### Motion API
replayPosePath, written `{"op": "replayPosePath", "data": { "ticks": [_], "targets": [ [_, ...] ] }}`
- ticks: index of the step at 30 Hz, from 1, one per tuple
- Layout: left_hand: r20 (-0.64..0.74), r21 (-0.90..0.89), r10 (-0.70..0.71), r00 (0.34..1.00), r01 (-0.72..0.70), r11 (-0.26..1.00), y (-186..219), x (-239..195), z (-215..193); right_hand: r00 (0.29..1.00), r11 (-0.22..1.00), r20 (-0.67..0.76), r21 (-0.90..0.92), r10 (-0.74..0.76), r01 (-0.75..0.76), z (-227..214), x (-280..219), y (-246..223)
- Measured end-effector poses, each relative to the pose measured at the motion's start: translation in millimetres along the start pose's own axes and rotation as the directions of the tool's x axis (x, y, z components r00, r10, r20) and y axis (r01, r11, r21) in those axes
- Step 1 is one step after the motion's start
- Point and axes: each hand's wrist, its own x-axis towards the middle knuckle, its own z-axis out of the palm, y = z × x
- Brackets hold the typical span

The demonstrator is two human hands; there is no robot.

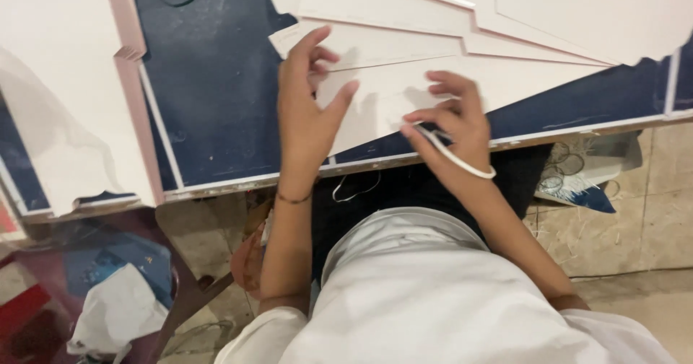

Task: Applying double-sided tape to the edges of white paper cutouts on a work table.

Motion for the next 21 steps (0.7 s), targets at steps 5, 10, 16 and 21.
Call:
{"op": "replayPosePath", "data": {
  "ticks": [5,10,16,21],
  "targets": [
    [-0.031,0.158,-0.129,0.991,0.132,0.979,-8.4,-44.3,-33.5,0.993,0.993,0.115,0.12,-0.03,0.017,49.1,7.3,-23.9],
    [0.009,0.119,-0.202,0.979,0.199,0.973,-13.4,-66.9,-42.3,0.98,0.995,0.196,0.095,-0.036,0.018,71.0,10.5,-28.9],
    [-0.013,0.099,-0.228,0.974,0.228,0.969,-16.0,-66.2,-39.9,0.971,0.985,0.206,-0.096,-0.118,0.14,70.4,11.6,-27.5],
    [-0.044,0.118,-0.232,0.972,0.236,0.965,-13.9,-62.4,-38.6,0.996,0.996,0.062,-0.052,-0.07,0.073,29.0,14.1,-13.2]
  ]
}}
